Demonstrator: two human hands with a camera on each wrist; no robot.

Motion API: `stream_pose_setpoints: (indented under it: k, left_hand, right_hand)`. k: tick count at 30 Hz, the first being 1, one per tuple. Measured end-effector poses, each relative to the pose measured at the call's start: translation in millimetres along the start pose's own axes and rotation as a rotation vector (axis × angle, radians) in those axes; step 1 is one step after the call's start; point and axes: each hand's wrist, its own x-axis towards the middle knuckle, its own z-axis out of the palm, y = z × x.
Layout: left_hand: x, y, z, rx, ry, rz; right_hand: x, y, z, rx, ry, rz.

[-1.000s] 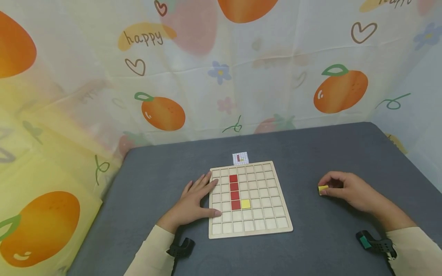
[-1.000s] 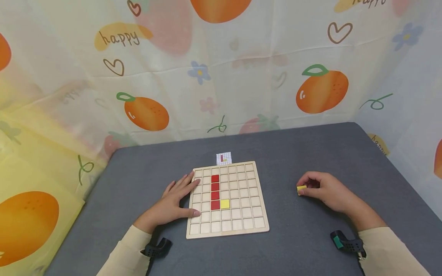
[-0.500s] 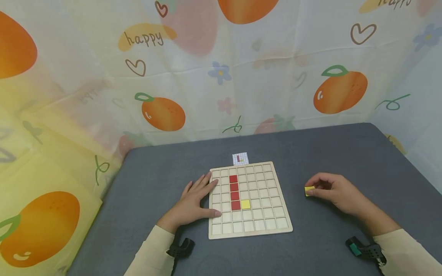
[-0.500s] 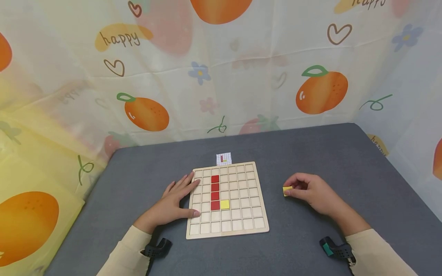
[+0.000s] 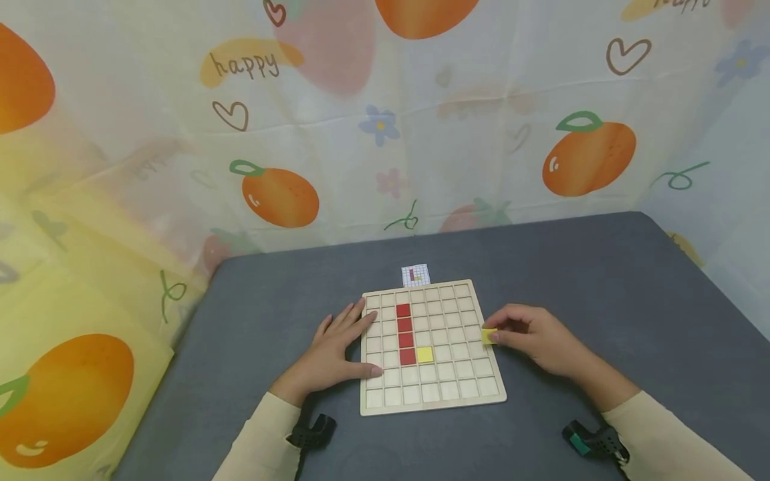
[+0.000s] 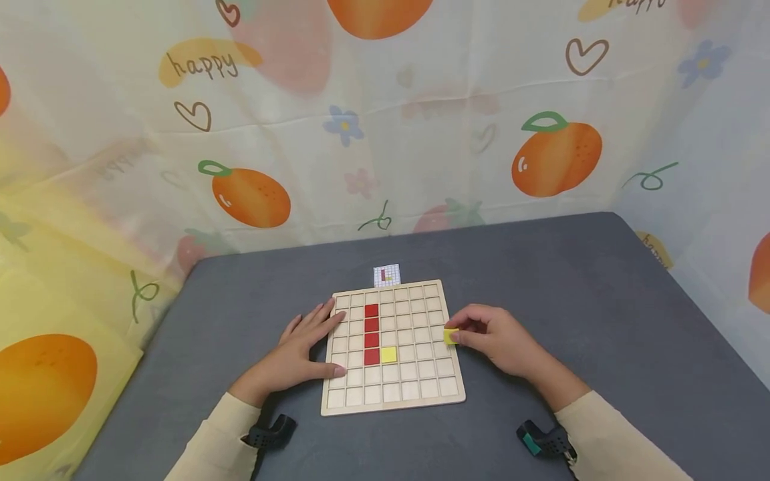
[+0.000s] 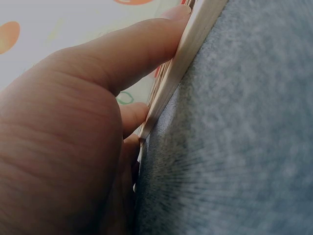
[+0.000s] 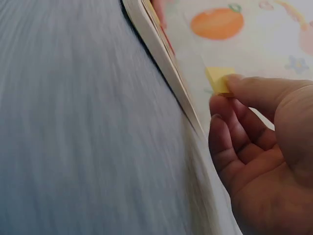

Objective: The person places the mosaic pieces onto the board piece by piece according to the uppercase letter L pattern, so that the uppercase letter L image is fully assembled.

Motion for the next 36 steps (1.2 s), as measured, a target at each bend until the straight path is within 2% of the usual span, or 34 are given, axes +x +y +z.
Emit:
stream_pose_setpoints:
  k: [8, 15, 18, 23, 31, 36]
  left_hand:
    - [-1.3, -2.8, 0.8, 0.011, 0.008, -0.005]
    - [-2.0, -1.0, 1.2, 0.006, 0.003, -0.003]
    - [-2.3, -0.2, 1.0, 0.003, 0.001, -0.001]
    - [-2.5, 0.4, 0.8, 0.008, 0.004, 0.000]
    - [-2.0, 0.3, 0.2, 0.010, -0.007, -0.006]
    - [-1.6, -0.3, 1.0, -0.001, -0.010, -0.002]
  right_hand:
    - [18, -14, 39, 0.034, -0.006, 0.006]
    - [30, -21, 60, -0.103, -0.032, 0.021]
    - [31, -21, 64, -0.158, -0.039, 0.033]
    - [30, -21, 64, -0.172, -0.058, 0.043]
    - [29, -22, 64, -0.204, -0.064, -0.029]
    - [27, -21, 63, -0.206, -0.078, -0.039]
